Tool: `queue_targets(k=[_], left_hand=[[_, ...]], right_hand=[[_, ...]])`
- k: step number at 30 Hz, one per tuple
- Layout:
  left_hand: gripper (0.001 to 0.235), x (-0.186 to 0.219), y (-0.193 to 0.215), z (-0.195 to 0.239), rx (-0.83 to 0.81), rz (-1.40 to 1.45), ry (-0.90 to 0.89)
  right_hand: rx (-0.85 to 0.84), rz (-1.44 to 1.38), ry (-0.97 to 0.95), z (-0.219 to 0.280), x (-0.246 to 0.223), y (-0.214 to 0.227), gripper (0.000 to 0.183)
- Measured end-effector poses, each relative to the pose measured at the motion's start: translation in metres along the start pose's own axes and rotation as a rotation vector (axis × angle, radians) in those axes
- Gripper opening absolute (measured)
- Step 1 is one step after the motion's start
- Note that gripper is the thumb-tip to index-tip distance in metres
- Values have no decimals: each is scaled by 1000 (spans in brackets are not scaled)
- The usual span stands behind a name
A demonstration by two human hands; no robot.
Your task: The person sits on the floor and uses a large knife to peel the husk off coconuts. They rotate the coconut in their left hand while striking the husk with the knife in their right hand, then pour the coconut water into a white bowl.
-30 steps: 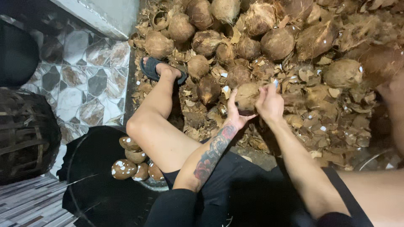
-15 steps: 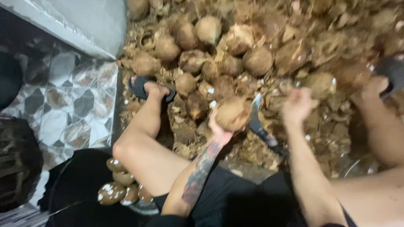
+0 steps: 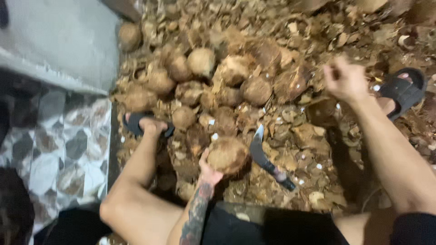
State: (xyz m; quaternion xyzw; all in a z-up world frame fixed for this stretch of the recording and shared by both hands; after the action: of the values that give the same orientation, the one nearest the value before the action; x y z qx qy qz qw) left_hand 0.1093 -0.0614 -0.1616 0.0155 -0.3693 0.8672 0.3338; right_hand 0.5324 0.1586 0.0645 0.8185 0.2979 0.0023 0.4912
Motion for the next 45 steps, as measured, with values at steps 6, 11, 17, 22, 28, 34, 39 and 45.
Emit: queue_targets(k=[6,11,17,22,28,34,39,45], left_hand=[[67,-1,60,-13,368,-379,113],[62,187,49,-61,704,-1910,312],[69,222,54,-46,605,-1544,430],[75,54,18,-1,100,152,46],[69,51,9,21,118,226,6],[80,44,-12,27,26,206,-75],[82,44,-15,13,20,258,-65],[83,43,-17,9,25,221,-89]], right_hand=[[-242,372,-17,-15,9,-73,23],[-359,513,3,10,5,-108,41],[-498,401,-250,150,-52,-134,17],[-1483,-123,-627,224,-209,-104,58],[-1370,35,-749,318,-187,-178,67],[-1283,53,-805,327,-181,-188,69],[-1141,-219,-1086,262,-248,-124,72],[-431,-1148,-851,135,-331,0,20]])
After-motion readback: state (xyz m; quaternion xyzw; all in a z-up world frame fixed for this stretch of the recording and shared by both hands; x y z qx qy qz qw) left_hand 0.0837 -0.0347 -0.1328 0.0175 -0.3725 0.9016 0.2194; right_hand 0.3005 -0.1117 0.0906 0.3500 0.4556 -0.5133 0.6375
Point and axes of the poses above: each hand's wrist, its own z-axis away from the middle knuckle, its own y-axis out of the back of the hand, x = y × z, the point moved 9 cm from there along -z, towards the middle knuckle, and after that the axes turned 1 degree about z, right-handed, at the moved point
